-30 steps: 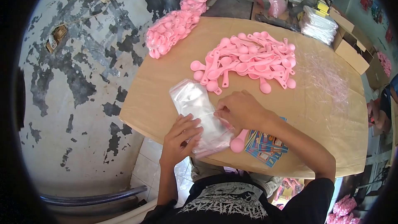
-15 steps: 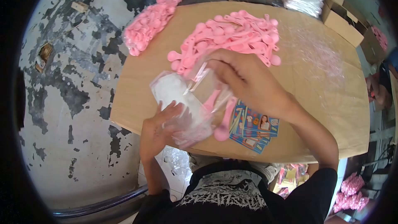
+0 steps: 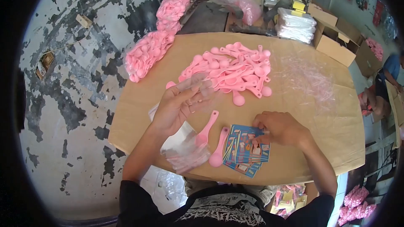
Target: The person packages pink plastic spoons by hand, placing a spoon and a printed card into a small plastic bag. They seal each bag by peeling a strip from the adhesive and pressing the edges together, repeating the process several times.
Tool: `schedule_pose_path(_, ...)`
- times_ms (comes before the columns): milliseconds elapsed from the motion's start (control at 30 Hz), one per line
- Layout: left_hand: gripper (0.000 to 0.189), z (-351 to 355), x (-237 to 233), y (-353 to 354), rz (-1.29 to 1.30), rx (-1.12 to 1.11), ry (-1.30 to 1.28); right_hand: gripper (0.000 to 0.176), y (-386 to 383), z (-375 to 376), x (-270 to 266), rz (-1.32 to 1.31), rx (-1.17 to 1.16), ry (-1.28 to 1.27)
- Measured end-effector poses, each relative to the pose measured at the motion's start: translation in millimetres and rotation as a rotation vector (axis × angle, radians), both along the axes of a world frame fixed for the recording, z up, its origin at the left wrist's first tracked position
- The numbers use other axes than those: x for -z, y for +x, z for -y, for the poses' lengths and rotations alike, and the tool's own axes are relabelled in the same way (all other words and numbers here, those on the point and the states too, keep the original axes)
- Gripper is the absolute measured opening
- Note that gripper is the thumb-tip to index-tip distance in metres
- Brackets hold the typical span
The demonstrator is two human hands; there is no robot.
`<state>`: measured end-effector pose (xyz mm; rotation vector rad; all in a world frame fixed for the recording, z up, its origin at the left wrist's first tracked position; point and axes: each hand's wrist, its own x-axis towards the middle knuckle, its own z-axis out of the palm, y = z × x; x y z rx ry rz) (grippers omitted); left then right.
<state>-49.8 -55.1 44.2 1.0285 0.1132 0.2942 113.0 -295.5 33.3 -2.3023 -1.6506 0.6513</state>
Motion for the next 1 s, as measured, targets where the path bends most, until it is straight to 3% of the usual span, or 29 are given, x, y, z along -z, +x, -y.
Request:
schedule_pose_path(133,0.039,-9.2,21.8,31.2,0.006,-0.09,-0.006,0.026,22.9,-10.1,7.7,-0.334,0.11,-0.007)
schedule_pose_path(233,0.043,-23.3,27.0,43.1,0.009,-0.148,-0.005,0.023,41.3,-26.2,6.3,-0.157,-0.119,0.229)
schedule_pose_path(333,0.042,-30.1,28.2,38.7,0.002,-0.205,-0.007,0.024,23.8,-57.6,-28.4,-0.509,0.252,0.28)
schedule_pose_path(567,0.044,-42.1,28.8,34.3,0.087,-0.313,0.031,0.024,15.0,-133.3,-26.7,-0.472,0.082,0.523)
schedule_pose_path(667,0.042,-40.0,17.9,28.9,0.107,-0.329,0.016,0.024,8.7,-147.6,-26.6,-0.628,0.108,0.476)
schedule_pose_path(767,0.037,-46.6,25.3,28.0,0.072,-0.372,0.032,0.026,14.9,-149.5,-17.6,-0.449,-0.057,0.395)
schedule_pose_path(867,0.028,-45.3,25.0,28.7,0.04,-0.268,0.122,0.026,16.0,-149.4,-11.1,-0.436,-0.055,0.432)
schedule_pose_path(1000,0.029,-48.1,27.6,28.7,0.053,-0.297,0.043,0.023,12.0,-146.3,-11.4,-0.697,-0.015,0.461)
